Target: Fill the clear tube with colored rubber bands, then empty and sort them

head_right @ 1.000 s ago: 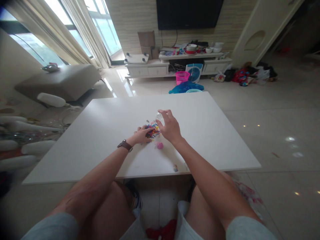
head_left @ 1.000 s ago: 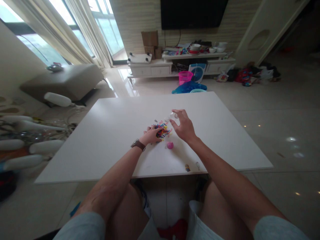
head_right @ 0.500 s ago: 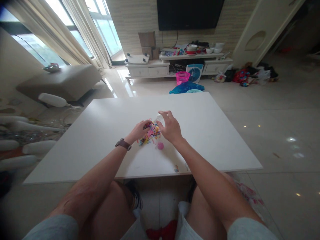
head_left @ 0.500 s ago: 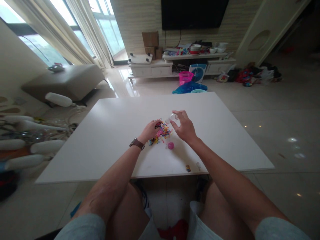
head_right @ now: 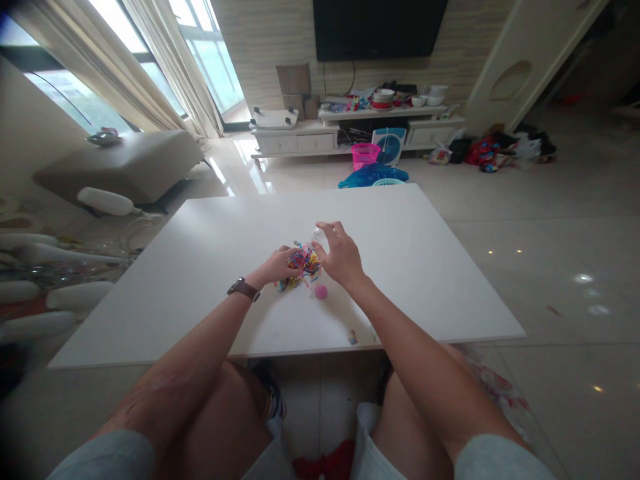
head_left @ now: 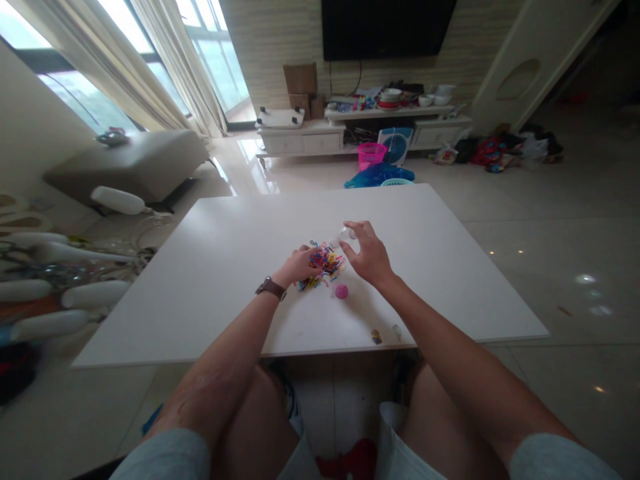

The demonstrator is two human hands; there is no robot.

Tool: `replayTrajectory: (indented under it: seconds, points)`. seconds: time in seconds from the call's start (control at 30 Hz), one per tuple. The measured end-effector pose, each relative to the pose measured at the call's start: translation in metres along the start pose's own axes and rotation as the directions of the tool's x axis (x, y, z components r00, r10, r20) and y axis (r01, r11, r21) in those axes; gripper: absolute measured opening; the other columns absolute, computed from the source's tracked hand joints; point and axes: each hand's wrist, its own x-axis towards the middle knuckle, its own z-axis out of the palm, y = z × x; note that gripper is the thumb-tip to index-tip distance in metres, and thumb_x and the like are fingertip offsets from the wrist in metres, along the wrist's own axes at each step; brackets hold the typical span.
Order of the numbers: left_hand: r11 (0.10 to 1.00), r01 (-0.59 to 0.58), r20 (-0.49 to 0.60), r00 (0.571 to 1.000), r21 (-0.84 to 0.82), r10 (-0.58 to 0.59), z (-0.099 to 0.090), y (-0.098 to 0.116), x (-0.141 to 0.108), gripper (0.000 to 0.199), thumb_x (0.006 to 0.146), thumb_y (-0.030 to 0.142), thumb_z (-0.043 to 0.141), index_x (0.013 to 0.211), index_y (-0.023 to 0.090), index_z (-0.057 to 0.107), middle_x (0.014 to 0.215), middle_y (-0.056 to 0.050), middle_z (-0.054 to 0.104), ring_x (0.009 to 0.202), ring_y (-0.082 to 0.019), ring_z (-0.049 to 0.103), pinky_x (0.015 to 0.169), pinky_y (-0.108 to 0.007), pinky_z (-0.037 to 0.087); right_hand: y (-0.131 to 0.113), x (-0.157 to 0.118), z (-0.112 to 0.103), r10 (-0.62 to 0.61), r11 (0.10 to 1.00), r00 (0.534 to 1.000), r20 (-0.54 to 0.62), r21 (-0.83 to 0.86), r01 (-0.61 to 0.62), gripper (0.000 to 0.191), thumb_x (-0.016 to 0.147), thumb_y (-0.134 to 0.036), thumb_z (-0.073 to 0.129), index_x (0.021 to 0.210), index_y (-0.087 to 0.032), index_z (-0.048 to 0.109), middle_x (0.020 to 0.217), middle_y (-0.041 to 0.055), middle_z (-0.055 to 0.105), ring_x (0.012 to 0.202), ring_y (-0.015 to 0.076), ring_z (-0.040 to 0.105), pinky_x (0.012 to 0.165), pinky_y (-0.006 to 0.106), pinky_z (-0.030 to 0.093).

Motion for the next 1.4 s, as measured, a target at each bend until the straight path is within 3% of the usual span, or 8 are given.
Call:
replayTrajectory:
  seconds: [0.13,0.23,0.37,0.5,0.77,1.0,1.2,1.4]
  points:
    - [0.991,0.038,0.111,0.992,0.131,-0.052,0.02,-0.002,-0.003,0.098,0.065,0.062,0.084,0.153,0.039,0.048,0.153,-0.016,0.045,0.133,-0.048,0.046,0.106,-0.061,0.042,-0.001,0.0,0.001,-0.001,1.0,1.0,0.01,-0.003,0.001,0.039,0.095,-0.033,0.058,0.134,-0.025,0.059,0.123,0.0113,0.062,0.098,0.0275,0.068,0.086,0.041,0.059]
    - [0.987,0.052,0.025,0.998,0.149,-0.057,0.034,0.0,0.0,0.073,0.081,0.053,0.072,0.149,0.037,0.052,0.148,-0.017,0.045,0.13,-0.046,0.047,0.103,-0.062,0.042,-0.002,-0.001,0.001,-0.005,1.0,1.0,0.017,0.0,0.005,0.039,0.096,-0.033,0.058,0.134,-0.026,0.059,0.123,0.0113,0.062,0.098,0.0274,0.068,0.086,0.041,0.059]
    - [0.997,0.01,-0.081,0.997,0.071,-0.004,0.042,0.006,0.008,0.042,0.084,0.026,0.064,0.127,0.025,0.065,0.127,-0.015,0.056,0.117,-0.033,0.056,0.099,-0.047,0.048,-0.002,-0.001,0.003,-0.011,1.0,1.0,0.019,0.001,0.011,0.04,0.095,-0.033,0.058,0.134,-0.026,0.059,0.122,0.0112,0.062,0.097,0.0275,0.068,0.085,0.04,0.059]
    - [0.998,-0.046,-0.139,0.989,-0.04,0.04,0.034,0.011,0.011,0.025,0.082,0.015,0.06,0.105,0.019,0.067,0.11,-0.011,0.061,0.101,-0.026,0.06,0.093,-0.038,0.05,-0.002,-0.001,0.002,-0.006,1.0,1.0,0.026,-0.008,0.006,0.039,0.095,-0.033,0.058,0.134,-0.024,0.059,0.123,0.0116,0.062,0.098,0.0278,0.068,0.085,0.041,0.058]
    - [0.992,-0.038,-0.27,0.963,-0.12,0.004,0.001,0.013,0.008,0.016,0.085,0.026,0.064,0.098,0.019,0.07,0.102,-0.008,0.062,0.093,-0.022,0.062,0.089,-0.036,0.052,-0.001,-0.002,0.001,-0.015,1.0,0.999,0.029,-0.01,0.016,0.039,0.095,-0.032,0.057,0.134,-0.026,0.059,0.122,0.011,0.062,0.099,0.0279,0.068,0.086,0.042,0.058]
    - [0.996,0.029,-0.161,0.986,-0.086,-0.043,-0.004,0.009,0.005,0.028,0.086,0.044,0.068,0.102,0.024,0.076,0.108,-0.009,0.065,0.107,-0.027,0.062,0.099,-0.04,0.05,-0.002,-0.001,0.001,-0.012,1.0,0.999,0.031,-0.013,0.012,0.039,0.095,-0.032,0.057,0.134,-0.027,0.059,0.122,0.0103,0.062,0.099,0.0275,0.068,0.086,0.042,0.059]
    - [0.985,0.115,0.125,0.983,0.126,-0.131,0.01,0.003,-0.005,0.1,0.056,0.051,0.09,0.149,0.039,0.054,0.152,-0.016,0.045,0.133,-0.049,0.044,0.103,-0.059,0.044,-0.003,-0.001,0.0,0.001,1.0,0.999,0.038,-0.013,-0.001,0.039,0.095,-0.032,0.058,0.133,-0.026,0.059,0.122,0.011,0.062,0.098,0.0276,0.068,0.085,0.041,0.059]
    - [0.998,-0.027,0.044,0.999,0.05,0.025,0.025,-0.001,0.005,0.052,0.075,0.026,0.073,0.127,0.026,0.069,0.122,-0.013,0.059,0.116,-0.032,0.058,0.105,-0.045,0.047,-0.002,-0.001,0.001,-0.005,1.0,0.999,0.039,-0.023,0.006,0.038,0.095,-0.033,0.058,0.133,-0.025,0.059,0.122,0.0113,0.062,0.098,0.028,0.069,0.084,0.041,0.059]
